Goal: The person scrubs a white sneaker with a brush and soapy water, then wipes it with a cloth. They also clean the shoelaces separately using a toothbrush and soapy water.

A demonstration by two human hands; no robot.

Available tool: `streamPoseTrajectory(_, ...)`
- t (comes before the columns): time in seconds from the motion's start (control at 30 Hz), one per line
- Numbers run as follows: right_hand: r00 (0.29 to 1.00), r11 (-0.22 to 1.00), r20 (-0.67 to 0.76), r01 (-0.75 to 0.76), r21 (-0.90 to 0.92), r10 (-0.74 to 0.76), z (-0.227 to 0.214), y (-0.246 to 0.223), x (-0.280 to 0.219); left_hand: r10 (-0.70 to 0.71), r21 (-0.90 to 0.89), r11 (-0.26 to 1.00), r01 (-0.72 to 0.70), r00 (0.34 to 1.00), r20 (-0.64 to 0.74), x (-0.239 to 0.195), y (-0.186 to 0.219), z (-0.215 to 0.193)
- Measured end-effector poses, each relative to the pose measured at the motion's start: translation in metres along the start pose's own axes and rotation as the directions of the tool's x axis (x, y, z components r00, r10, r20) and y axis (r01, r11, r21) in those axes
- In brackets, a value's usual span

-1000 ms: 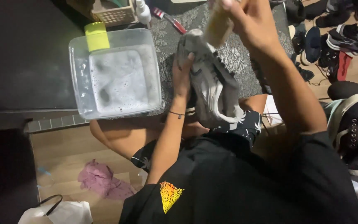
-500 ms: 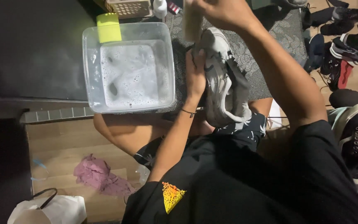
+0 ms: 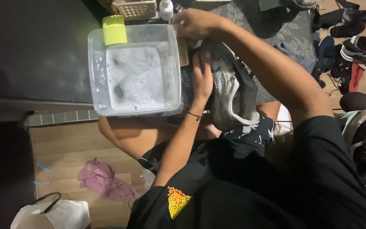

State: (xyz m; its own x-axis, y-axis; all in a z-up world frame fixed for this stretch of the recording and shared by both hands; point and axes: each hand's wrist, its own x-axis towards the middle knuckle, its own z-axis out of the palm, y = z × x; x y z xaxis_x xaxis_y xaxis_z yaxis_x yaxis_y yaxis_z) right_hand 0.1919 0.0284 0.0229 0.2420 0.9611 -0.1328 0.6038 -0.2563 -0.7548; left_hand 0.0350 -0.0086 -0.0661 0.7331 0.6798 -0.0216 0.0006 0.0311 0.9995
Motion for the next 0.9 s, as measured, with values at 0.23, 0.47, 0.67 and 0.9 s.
streamPoseTrajectory(0.23,0.998,0.971,0.004,-0.067,-0.229,0.070,0.020,0.017,0.006,0.103,-0.053,0.993,-0.103,0.995,-0.016,0.002,-0.015,0.003)
streamPoseTrajectory(0.47,0.985,0.946,-0.167,-0.013,-0.325,-0.044,0.030,0.022,0.007,0.081,-0.068,0.994,-0.081,0.997,0.007,0.004,-0.020,0.003)
streamPoseTrajectory(0.67,0.970,0.905,-0.179,0.078,-0.417,-0.166,-0.003,0.018,-0.010,0.077,-0.020,0.997,-0.077,0.997,0.009,0.005,-0.010,0.001)
streamPoseTrajectory(0.9,0.969,0.818,-0.202,0.000,-0.575,-0.142,0.004,0.011,-0.021,0.025,-0.056,0.998,-0.022,0.998,0.059,0.011,-0.026,0.002)
